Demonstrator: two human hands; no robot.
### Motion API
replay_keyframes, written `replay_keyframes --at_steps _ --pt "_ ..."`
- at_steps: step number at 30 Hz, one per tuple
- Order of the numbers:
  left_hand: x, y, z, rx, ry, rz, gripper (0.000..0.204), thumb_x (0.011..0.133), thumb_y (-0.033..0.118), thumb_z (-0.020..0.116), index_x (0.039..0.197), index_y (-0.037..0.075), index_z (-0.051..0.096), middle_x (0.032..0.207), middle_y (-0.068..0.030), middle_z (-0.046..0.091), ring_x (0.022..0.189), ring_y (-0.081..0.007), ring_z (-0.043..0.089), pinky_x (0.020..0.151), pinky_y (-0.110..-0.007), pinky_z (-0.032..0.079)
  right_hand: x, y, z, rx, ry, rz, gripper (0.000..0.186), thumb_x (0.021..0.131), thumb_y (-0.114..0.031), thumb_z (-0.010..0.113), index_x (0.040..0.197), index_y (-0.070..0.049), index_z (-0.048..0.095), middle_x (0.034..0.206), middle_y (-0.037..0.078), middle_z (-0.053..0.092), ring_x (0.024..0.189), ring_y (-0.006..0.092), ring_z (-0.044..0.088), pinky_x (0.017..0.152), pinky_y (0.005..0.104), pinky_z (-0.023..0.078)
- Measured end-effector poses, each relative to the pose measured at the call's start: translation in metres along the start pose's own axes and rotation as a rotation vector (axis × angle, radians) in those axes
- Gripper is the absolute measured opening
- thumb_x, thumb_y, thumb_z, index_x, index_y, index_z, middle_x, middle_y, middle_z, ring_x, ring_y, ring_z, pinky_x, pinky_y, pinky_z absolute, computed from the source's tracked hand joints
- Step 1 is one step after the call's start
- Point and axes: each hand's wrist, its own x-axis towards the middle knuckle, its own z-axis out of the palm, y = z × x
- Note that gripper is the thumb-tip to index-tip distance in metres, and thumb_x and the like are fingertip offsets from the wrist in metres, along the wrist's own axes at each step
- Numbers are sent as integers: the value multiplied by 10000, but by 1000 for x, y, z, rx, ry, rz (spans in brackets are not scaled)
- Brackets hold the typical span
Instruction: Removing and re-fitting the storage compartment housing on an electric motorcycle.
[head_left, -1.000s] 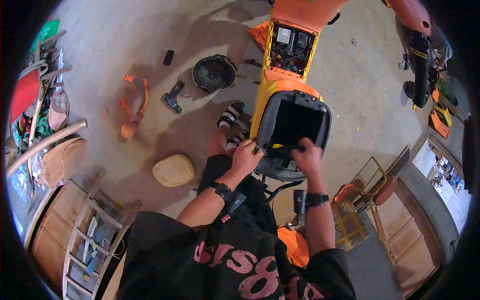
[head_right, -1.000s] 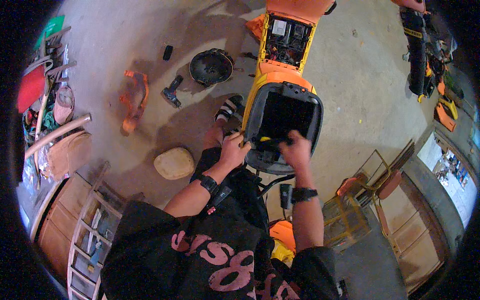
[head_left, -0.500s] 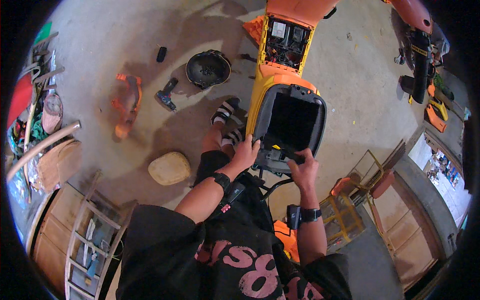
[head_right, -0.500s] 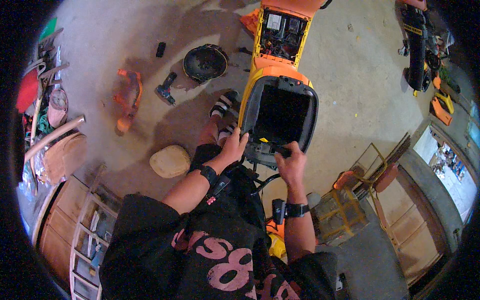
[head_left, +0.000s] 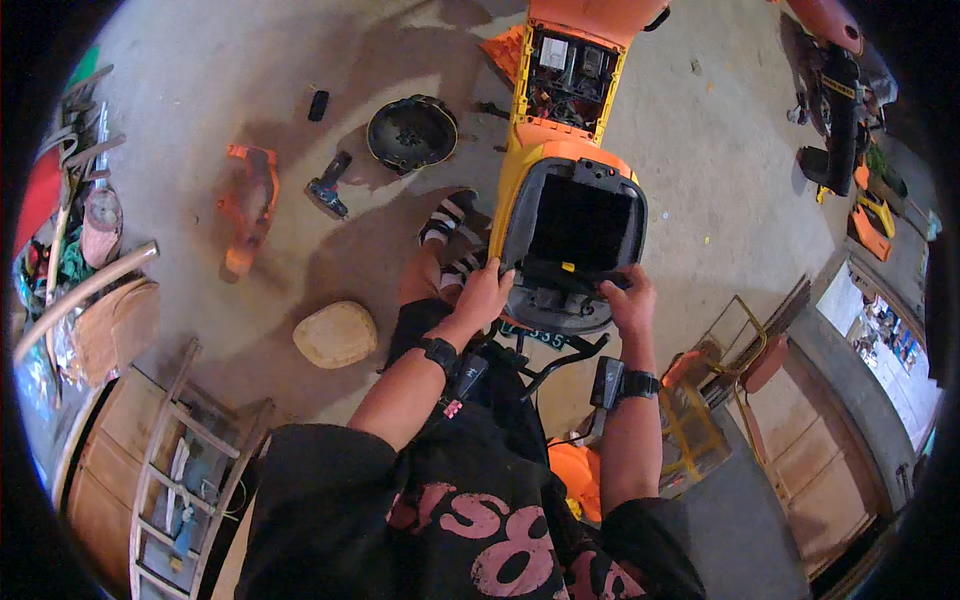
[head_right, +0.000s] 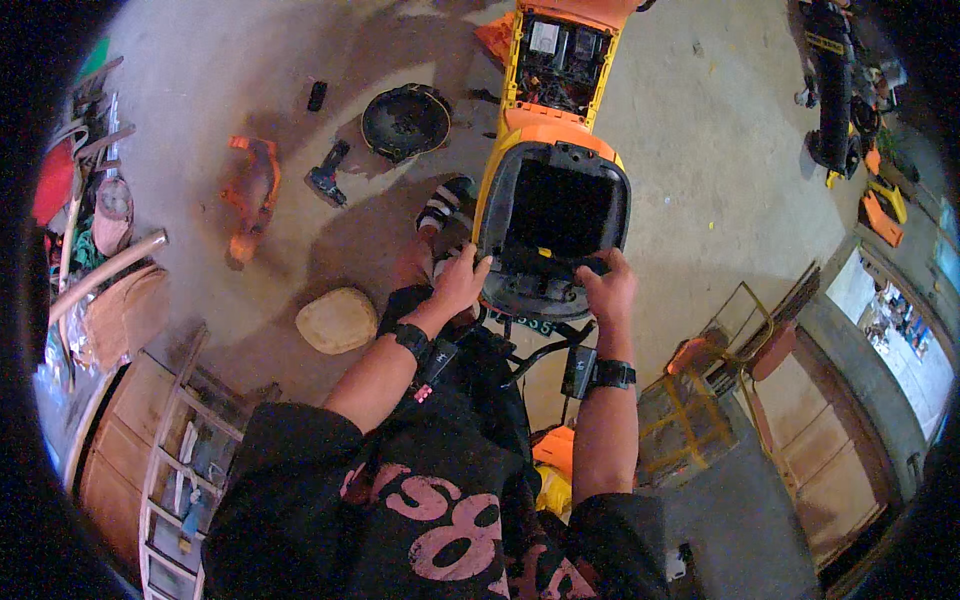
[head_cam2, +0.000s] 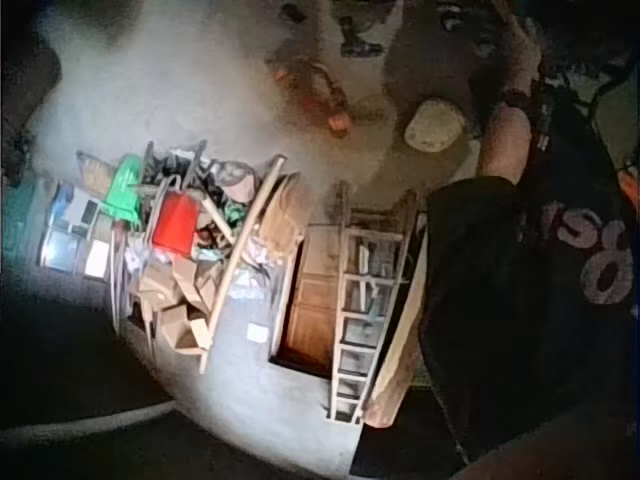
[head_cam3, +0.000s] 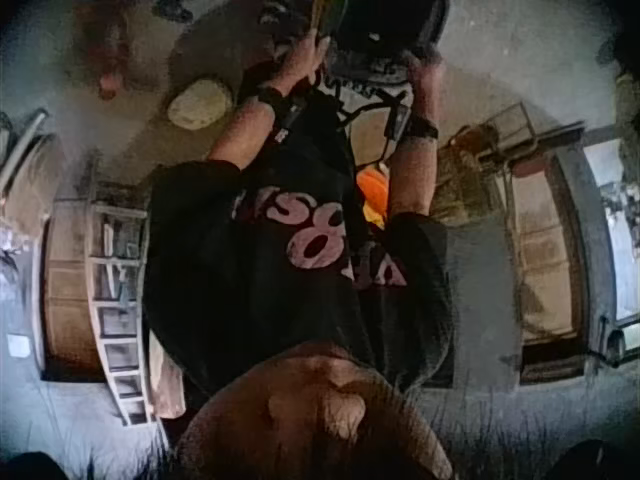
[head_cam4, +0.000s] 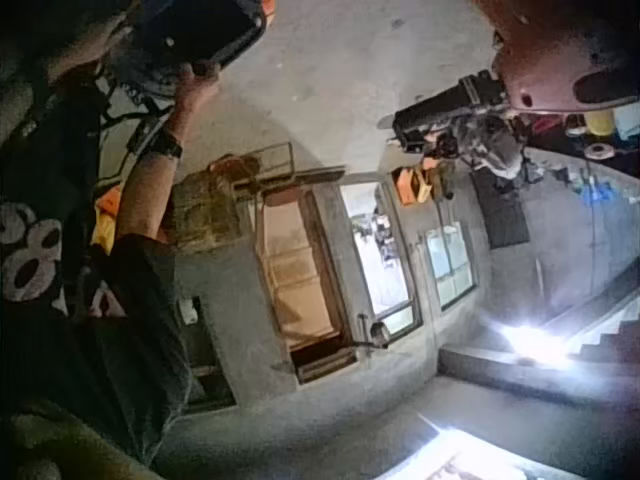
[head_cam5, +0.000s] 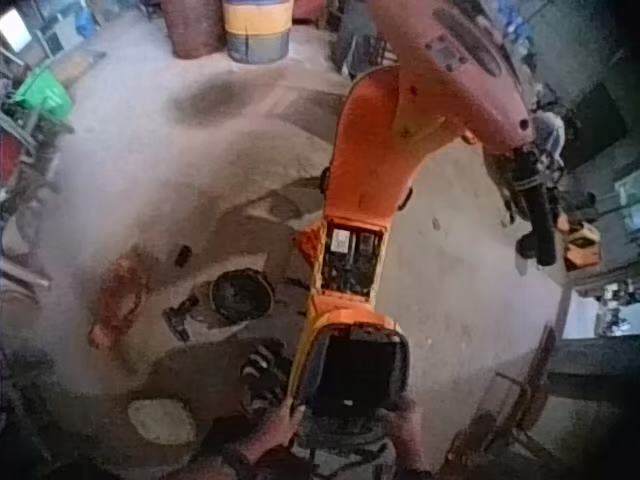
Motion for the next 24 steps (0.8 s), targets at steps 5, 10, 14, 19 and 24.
replay_keyframes --at_steps 5,10,14,19,24 --pt "-6 -13 -3 -76 101 -37 379 877 323 582 1056 3 484 839 -244 628 817 -430 604 689 -491 461 -31 -72 5 -380 -66 -239 286 599 -77 725 869 -38 640 756 147 658 679 217 647 665 298 503" --pt "-2 -6 -11 -62 -11 -194 384 844 346 631 969 -3 530 850 -230 637 831 -409 610 702 -463 469 -43 -34 -3 -167 74 -23 299 606 -93 715 892 -27 660 748 97 665 690 164 628 657 300 498" --pt "3 -9 -6 -34 -20 -182 430 833 413 611 981 12 565 898 -234 635 876 -420 599 742 -480 462 -20 5 -2 -246 56 38 306 626 -142 712 902 -23 654 783 136 668 716 224 644 664 330 503" --pt "10 -23 -4 41 -11 -167 399 844 380 600 1034 33 547 927 -232 629 912 -421 587 778 -487 458 -24 3 3 -478 -154 -132 311 610 -189 749 858 -31 646 956 188 645 857 363 623 743 393 500" --pt "8 7 -11 126 48 -141 362 867 360 567 1032 39 536 941 -219 625 903 -415 587 766 -491 460 -6 52 -2 -231 294 -180 339 733 -278 713 911 -6 616 1154 236 566 1044 381 562 885 438 439"
